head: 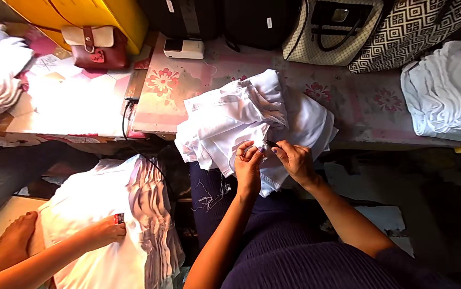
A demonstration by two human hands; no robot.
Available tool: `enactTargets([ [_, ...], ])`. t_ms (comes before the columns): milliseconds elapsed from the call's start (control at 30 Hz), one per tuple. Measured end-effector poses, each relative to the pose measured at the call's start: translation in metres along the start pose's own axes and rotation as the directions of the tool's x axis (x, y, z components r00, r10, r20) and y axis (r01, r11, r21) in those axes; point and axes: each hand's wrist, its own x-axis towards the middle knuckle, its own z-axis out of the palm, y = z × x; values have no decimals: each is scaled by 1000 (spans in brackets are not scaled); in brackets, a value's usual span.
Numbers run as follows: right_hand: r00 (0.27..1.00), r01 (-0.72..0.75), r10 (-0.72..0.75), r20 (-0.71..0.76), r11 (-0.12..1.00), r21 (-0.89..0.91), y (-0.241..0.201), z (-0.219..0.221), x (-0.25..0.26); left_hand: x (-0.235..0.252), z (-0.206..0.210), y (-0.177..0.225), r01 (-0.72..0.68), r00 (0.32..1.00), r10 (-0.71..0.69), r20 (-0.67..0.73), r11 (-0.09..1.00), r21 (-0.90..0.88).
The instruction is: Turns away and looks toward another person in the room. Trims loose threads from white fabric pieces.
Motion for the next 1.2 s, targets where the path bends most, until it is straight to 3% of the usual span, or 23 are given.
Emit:
enactTargets([
  [333,995,102,-102,9,991,-91,2,2,7,-2,-1,0,-96,995,94,23,991,90],
  [467,995,-95,89,55,988,123,0,-5,10,-2,-1,-2,-123,992,119,43,987,108],
  [567,961,-271,243,129,916,294,-6,-9,17,-1,-4,-7,-196,980,185,80,967,162],
  [733,954,-297,264,139,884,361,-17,7,24,1,-7,-13,-291,956,268,121,926,240],
  [767,925,-380,333,183,814,439,-18,8,26,1,-8,-13,-283,958,261,121,928,242],
  [800,866,-497,420,272,665,557,-19,6,29,2,-10,-13,-268,962,247,114,934,236],
  [833,780,-602,483,397,408,686,-19,3,32,2,-10,-11,-247,968,229,104,943,224],
  [900,604,-678,408,685,-188,710,-14,-11,39,3,-12,-8,-209,977,195,85,957,199],
  [933,557,-672,310,771,-377,637,-9,-17,39,3,-12,-6,-202,979,191,78,960,191],
  [967,549,-658,265,792,-447,606,-7,-22,37,3,-12,-6,-200,979,189,75,962,184],
  [1067,651,-605,304,695,-345,717,-4,-34,29,3,-12,-6,-196,980,184,80,966,172],
  [1133,740,-573,225,634,-283,769,3,-43,23,3,-12,-6,-193,980,182,81,967,166],
  [1200,772,-619,119,625,-85,781,8,-54,19,3,-13,-3,-175,983,166,74,973,149],
])
